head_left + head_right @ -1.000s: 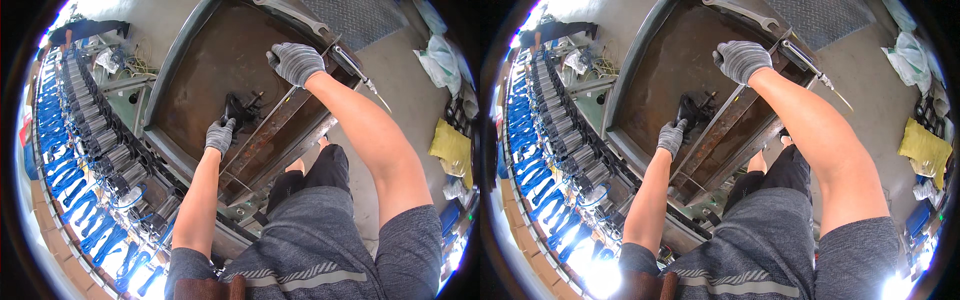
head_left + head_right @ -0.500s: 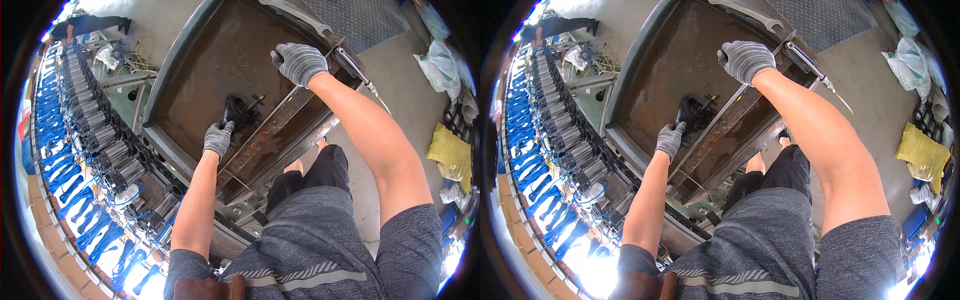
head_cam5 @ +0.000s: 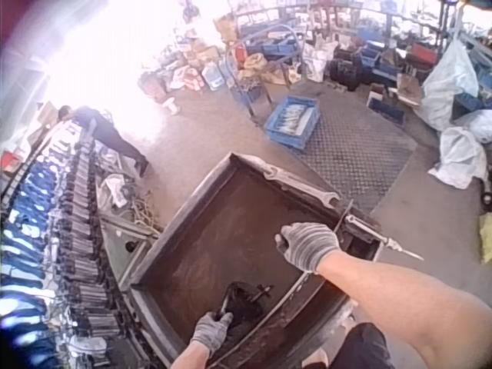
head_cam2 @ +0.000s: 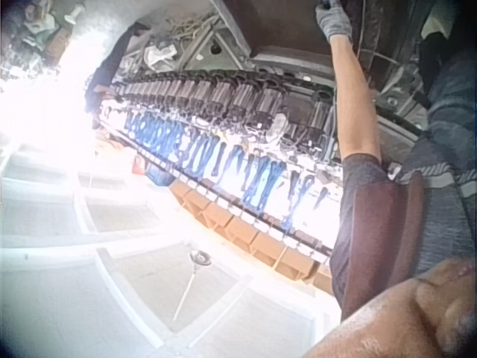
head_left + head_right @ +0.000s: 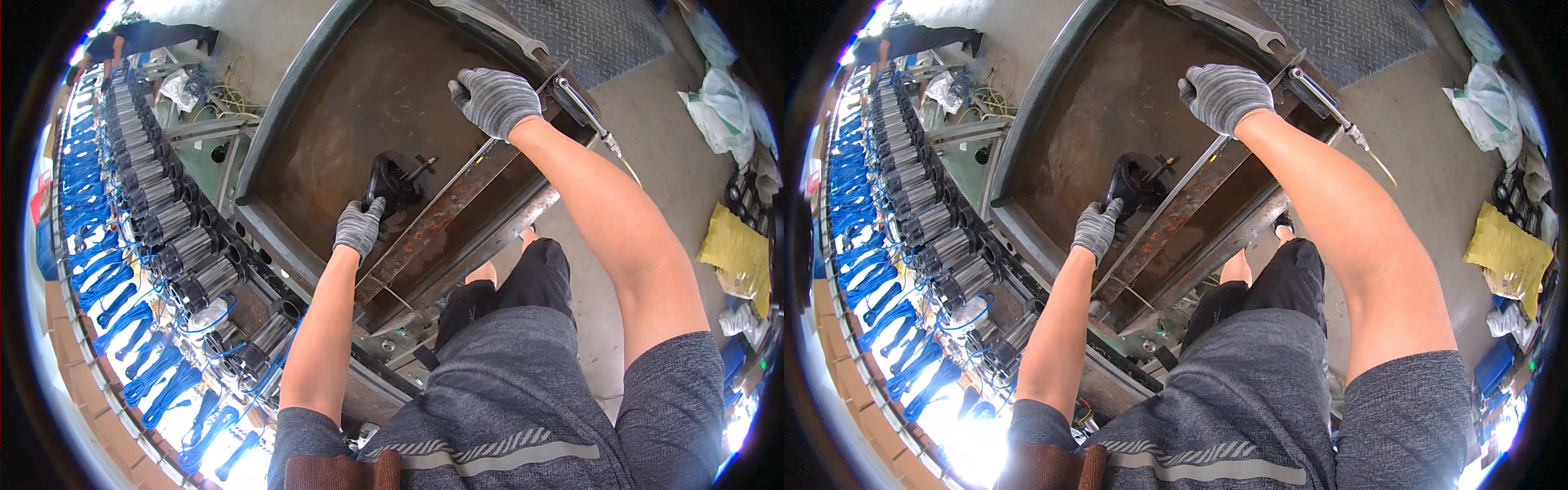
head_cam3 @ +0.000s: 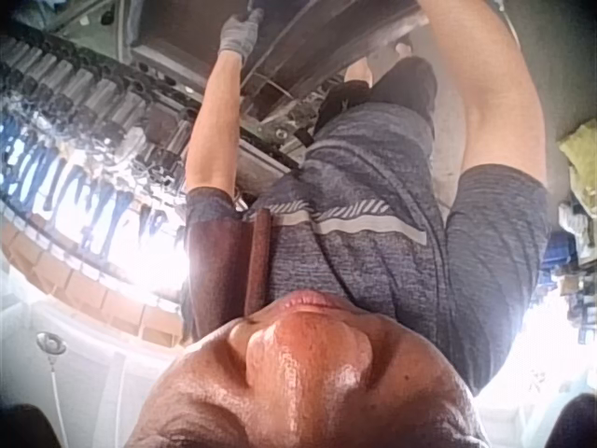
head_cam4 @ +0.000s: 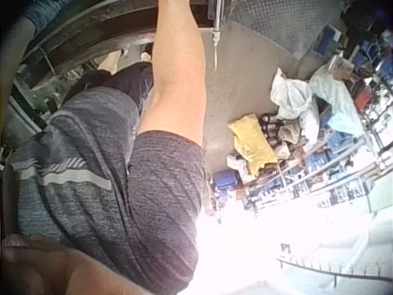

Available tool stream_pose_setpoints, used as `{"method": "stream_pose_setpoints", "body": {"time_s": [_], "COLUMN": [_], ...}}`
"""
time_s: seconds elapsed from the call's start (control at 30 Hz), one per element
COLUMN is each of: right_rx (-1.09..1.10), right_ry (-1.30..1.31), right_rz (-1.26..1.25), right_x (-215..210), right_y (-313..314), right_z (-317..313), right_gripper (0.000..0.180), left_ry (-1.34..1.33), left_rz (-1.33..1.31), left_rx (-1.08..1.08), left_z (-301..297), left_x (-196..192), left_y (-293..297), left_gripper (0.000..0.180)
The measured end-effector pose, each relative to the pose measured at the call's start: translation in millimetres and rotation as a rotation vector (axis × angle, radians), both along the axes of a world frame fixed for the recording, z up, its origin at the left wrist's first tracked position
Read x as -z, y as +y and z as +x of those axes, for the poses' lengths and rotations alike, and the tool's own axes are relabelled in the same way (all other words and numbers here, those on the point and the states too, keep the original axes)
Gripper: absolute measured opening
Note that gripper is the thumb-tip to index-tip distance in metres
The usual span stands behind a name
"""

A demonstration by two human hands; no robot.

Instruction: Testing water pumps by submerging them in a water tank and using an air line to check functionality.

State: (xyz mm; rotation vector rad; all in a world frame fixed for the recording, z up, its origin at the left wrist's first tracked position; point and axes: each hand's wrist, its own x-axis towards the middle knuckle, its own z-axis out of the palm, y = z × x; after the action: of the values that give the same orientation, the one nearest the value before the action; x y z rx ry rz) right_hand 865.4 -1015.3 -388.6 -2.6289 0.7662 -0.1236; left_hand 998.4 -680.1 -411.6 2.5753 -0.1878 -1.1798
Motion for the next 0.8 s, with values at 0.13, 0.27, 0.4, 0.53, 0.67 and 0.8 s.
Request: {"method": "stream_pose_setpoints", "body": {"time_s": [0.13, 0.27, 0.4, 0.53, 0.67, 0.8], "right_rx": [0.000, -0.005, -0.022, -0.008, -0.237, -0.336], "right_ry": [0.094, 0.065, 0.087, -0.026, -0.310, -0.292], "right_rz": [0.010, 0.011, 0.036, 0.222, 0.878, 0.731], "right_x": [-8, -4, -19, -19, -82, -110], "right_y": [-1, 0, 2, 0, 84, 136], "right_z": [2, 1, 2, -10, -13, -35], "right_gripper": [0.036, 0.038, 0.039, 0.038, 0.037, 0.034], "left_ry": [-0.102, 0.116, -0.009, -0.053, -0.170, -0.324], "left_rz": [0.000, -0.211, -0.347, -0.366, -0.392, -0.422], "left_rx": [0.122, -0.156, -0.195, -0.233, -0.215, -0.152], "left_z": [5, -2, -12, -31, -53, -73], "left_x": [2, -45, -93, -159, -219, -247], "left_y": [12, 14, 32, 30, 39, 31], "left_gripper": [0.050, 0.047, 0.049, 0.050, 0.056, 0.062]}}
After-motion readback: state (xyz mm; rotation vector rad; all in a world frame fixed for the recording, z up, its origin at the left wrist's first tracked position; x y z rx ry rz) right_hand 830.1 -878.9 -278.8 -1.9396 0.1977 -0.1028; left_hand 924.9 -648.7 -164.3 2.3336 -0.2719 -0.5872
